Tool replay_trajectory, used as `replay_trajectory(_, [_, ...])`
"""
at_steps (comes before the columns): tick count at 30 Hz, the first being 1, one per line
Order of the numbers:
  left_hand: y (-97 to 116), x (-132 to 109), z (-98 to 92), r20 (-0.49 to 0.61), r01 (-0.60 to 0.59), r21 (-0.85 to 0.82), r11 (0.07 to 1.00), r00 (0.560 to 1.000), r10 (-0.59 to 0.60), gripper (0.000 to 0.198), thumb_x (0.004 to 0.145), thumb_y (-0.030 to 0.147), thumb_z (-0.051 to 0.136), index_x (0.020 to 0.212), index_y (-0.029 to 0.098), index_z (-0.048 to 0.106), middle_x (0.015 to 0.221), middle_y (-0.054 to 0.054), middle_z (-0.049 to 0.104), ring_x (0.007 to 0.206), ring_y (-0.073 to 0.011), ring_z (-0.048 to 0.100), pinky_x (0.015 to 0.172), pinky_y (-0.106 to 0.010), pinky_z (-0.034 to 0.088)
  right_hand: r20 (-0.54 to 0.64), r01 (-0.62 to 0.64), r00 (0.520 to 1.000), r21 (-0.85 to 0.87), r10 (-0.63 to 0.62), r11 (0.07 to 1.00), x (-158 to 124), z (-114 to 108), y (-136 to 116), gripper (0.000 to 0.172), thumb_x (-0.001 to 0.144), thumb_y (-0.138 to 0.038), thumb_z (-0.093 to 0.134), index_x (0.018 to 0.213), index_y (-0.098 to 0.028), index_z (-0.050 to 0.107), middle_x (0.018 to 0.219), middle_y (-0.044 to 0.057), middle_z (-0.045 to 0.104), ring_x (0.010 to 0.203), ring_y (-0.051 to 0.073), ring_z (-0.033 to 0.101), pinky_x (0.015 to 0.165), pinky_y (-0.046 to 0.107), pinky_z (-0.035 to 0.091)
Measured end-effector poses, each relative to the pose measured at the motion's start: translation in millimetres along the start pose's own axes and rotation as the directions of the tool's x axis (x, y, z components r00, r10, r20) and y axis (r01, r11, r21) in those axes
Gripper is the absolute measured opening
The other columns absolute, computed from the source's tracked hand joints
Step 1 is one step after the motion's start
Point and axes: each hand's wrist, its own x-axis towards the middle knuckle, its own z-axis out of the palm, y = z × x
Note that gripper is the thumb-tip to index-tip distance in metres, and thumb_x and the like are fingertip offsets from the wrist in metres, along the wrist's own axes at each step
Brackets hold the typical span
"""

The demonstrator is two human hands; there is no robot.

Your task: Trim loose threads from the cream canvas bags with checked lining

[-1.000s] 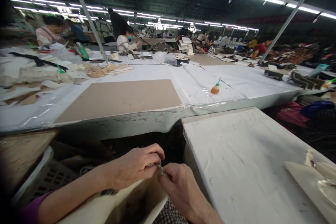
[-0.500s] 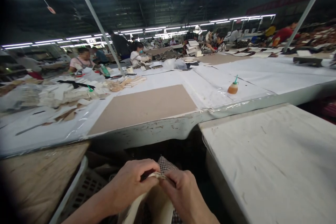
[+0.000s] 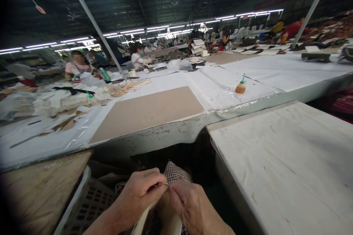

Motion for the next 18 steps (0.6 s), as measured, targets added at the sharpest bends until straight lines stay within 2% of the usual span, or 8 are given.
replay_trajectory(5, [9.5,1.1,4.4,-0.015,0.144,-0.147,0.979,0.989,-0.148,0.024,0.083,0.012,0.050,0.059,0.017,0.051,0.065,0.005,0.047,0.064,-0.0093,0.046,0.062,-0.023,0.031,0.004,-0.050,0.999,0.042,0.049,0.998,-4.3,-2.9,2.5,0.039,0.104,-0.040,0.030,0.072,-0.020,0.040,0.070,-0.005,0.042,0.063,0.010,0.037,0.058,0.023,0.032])
replay_trajectory(9, [20.7,7.2,-0.2,0.035,0.253,-0.232,0.939,0.967,-0.252,0.017,0.076,0.012,0.054,0.060,0.018,0.053,0.065,0.005,0.049,0.066,-0.0104,0.048,0.063,-0.023,0.032,0.018,-0.072,0.997,-0.011,0.072,0.997,-7.7,-7.4,2.3,0.034,0.103,-0.036,0.032,0.075,-0.021,0.044,0.068,-0.006,0.042,0.061,0.010,0.038,0.056,0.024,0.028])
replay_trajectory(14, [28.6,16.5,3.1,0.059,0.267,-0.229,0.936,0.964,-0.261,0.014,0.072,0.014,0.057,0.059,0.018,0.054,0.065,0.004,0.053,0.066,-0.0125,0.048,0.062,-0.024,0.032,-0.002,-0.117,0.993,-0.082,0.118,0.990,1.8,-9.6,-0.5,0.021,0.093,-0.028,0.051,0.074,-0.020,0.053,0.066,-0.003,0.056,0.061,0.013,0.050,0.057,0.027,0.025])
replay_trajectory(16, [29.1,18.3,3.0,0.047,0.254,-0.238,0.937,0.967,-0.251,0.017,0.074,0.016,0.058,0.058,0.018,0.054,0.066,0.004,0.054,0.067,-0.0131,0.049,0.063,-0.024,0.034,-0.030,-0.143,0.989,-0.057,0.141,0.988,6.6,-7.7,1.4,0.025,0.093,-0.031,0.050,0.073,-0.019,0.057,0.065,-0.002,0.060,0.061,0.014,0.054,0.058,0.027,0.027])
replay_trajectory(18, [24.9,17.8,-2.1,0.044,0.239,-0.277,0.931,0.971,-0.236,0.021,0.083,0.025,0.056,0.063,0.018,0.059,0.070,0.002,0.059,0.071,-0.0144,0.054,0.067,-0.024,0.038,-0.068,-0.176,0.982,-0.007,0.175,0.984,8.0,-8.3,7.7,0.032,0.094,-0.038,0.049,0.070,-0.018,0.058,0.065,-0.002,0.061,0.062,0.015,0.055,0.057,0.026,0.030])
